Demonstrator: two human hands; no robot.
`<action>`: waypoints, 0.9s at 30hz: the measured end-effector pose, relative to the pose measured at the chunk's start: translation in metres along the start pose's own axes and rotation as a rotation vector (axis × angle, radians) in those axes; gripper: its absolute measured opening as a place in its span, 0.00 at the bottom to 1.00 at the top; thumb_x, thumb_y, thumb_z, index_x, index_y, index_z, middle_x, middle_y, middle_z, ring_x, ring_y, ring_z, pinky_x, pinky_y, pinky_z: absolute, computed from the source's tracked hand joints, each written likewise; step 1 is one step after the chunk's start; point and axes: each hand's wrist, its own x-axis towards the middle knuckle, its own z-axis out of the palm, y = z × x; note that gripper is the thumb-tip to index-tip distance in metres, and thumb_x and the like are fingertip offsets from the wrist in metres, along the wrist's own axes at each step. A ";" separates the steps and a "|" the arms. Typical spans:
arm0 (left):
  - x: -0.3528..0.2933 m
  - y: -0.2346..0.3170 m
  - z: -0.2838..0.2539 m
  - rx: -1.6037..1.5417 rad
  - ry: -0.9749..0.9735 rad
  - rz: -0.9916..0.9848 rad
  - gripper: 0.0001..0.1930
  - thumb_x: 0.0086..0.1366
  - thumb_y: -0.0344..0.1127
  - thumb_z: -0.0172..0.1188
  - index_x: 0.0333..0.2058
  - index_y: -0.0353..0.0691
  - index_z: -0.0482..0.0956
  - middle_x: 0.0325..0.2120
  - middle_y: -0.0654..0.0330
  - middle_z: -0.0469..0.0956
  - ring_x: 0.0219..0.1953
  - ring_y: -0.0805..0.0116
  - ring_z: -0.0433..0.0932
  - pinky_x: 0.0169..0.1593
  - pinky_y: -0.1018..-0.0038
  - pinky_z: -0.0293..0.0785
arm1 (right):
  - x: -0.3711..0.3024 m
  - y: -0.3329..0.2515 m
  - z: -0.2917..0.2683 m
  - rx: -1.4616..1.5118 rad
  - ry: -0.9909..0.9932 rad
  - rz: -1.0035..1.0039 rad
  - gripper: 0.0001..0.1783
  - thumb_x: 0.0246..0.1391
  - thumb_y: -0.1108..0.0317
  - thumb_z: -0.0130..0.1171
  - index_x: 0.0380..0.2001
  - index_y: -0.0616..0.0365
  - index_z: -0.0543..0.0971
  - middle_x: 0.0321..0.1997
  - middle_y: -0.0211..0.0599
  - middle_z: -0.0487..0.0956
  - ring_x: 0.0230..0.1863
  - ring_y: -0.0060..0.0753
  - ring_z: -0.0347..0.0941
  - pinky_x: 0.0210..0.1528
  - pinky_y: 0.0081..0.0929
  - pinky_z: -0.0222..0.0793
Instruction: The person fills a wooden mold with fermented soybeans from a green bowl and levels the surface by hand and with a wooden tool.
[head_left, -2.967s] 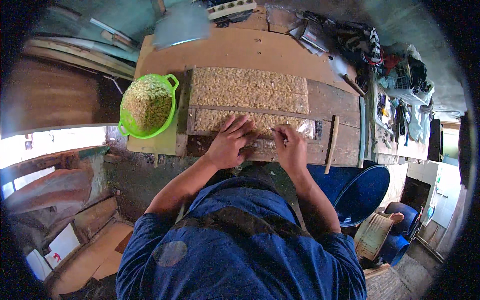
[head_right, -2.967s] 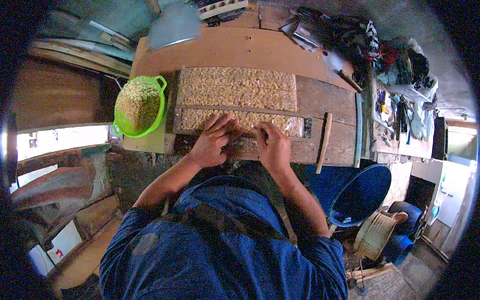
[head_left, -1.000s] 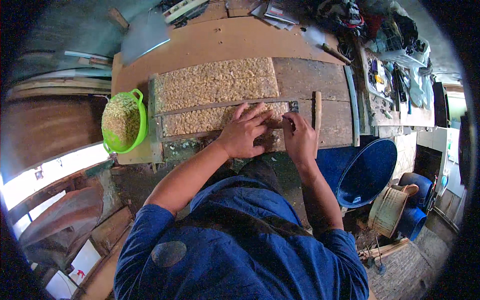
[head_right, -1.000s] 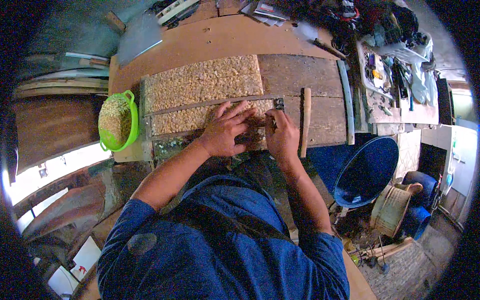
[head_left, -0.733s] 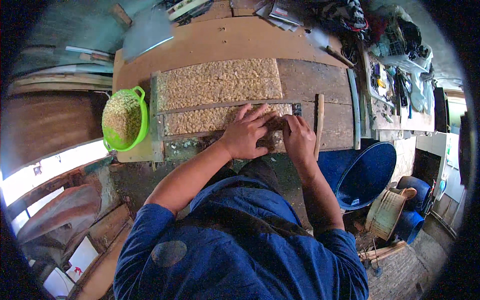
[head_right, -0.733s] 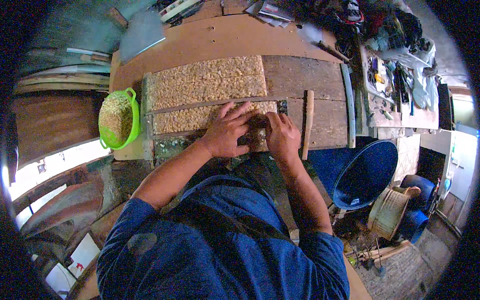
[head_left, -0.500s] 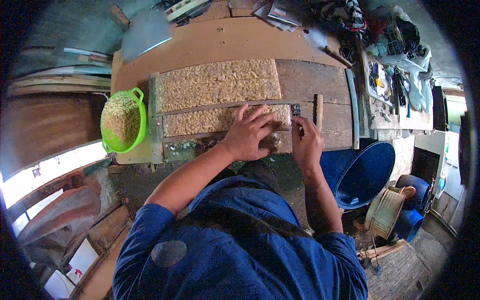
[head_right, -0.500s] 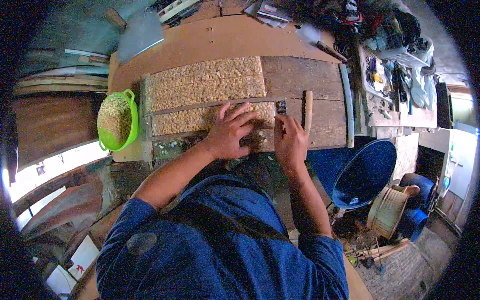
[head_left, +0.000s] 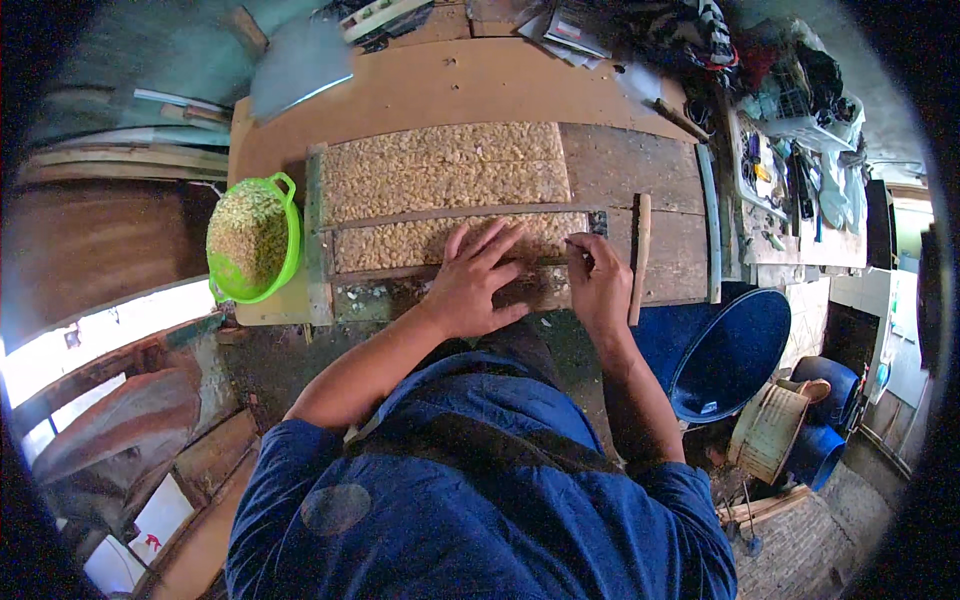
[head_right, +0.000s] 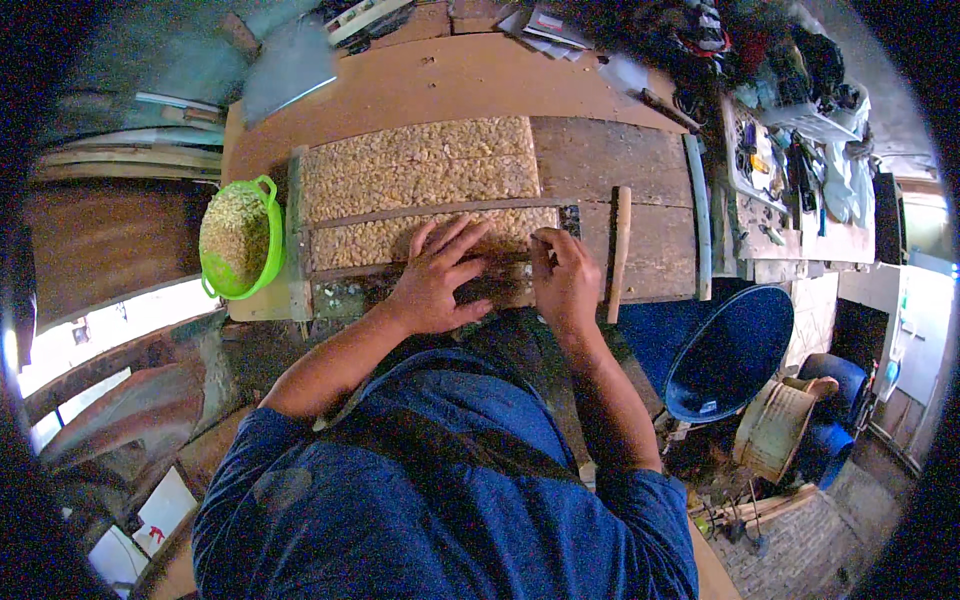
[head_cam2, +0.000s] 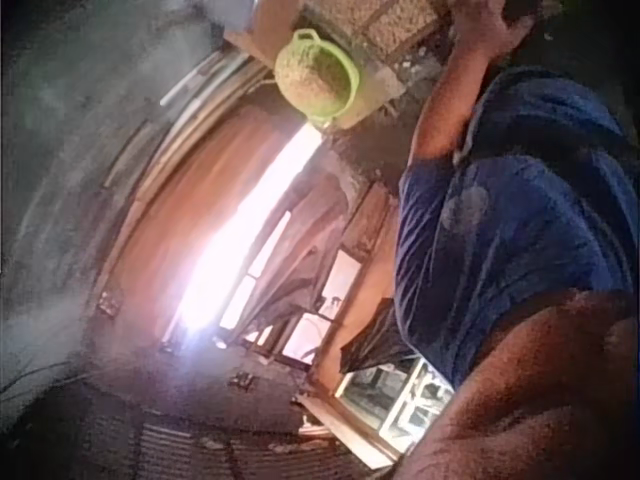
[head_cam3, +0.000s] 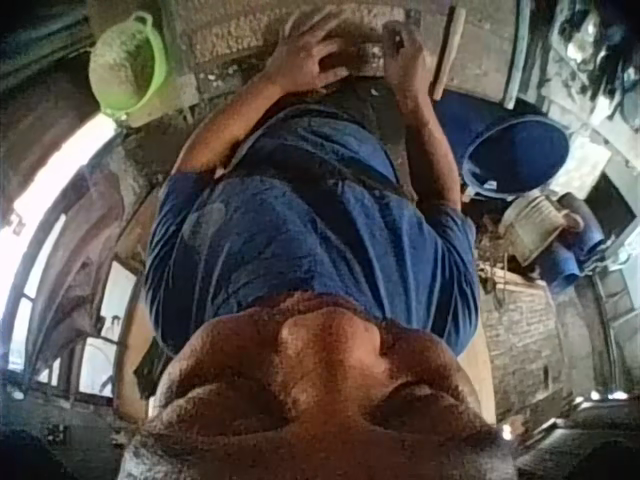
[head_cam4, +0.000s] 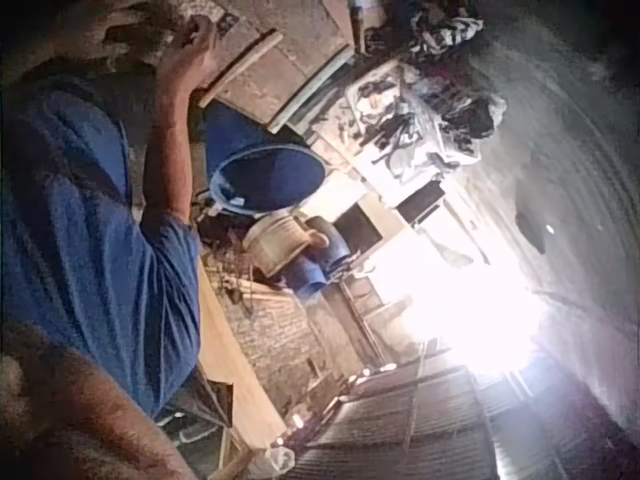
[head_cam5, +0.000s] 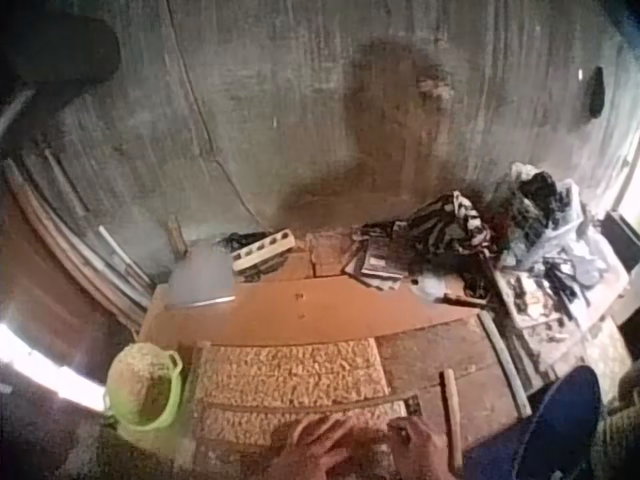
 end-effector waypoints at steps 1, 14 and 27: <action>-0.003 -0.003 0.001 -0.001 0.000 0.012 0.31 0.57 0.61 0.60 0.45 0.39 0.82 0.67 0.50 0.59 0.72 0.49 0.51 0.71 0.43 0.36 | 0.002 -0.002 0.004 0.003 -0.005 -0.005 0.07 0.52 0.73 0.63 0.36 0.56 0.81 0.33 0.44 0.82 0.35 0.51 0.80 0.36 0.39 0.74; -0.016 -0.005 -0.013 0.015 -0.090 -0.031 0.29 0.57 0.59 0.60 0.47 0.40 0.82 0.67 0.52 0.61 0.73 0.51 0.49 0.71 0.44 0.35 | -0.002 -0.018 0.014 -0.121 -0.010 -0.121 0.07 0.55 0.72 0.61 0.38 0.57 0.81 0.36 0.44 0.82 0.33 0.48 0.80 0.36 0.36 0.75; -0.033 -0.017 -0.008 -0.005 0.004 -0.063 0.30 0.54 0.57 0.62 0.45 0.36 0.82 0.65 0.51 0.63 0.73 0.51 0.47 0.72 0.45 0.35 | 0.000 -0.037 0.043 -0.153 -0.120 -0.196 0.07 0.55 0.72 0.62 0.37 0.58 0.81 0.34 0.44 0.82 0.33 0.49 0.80 0.36 0.36 0.75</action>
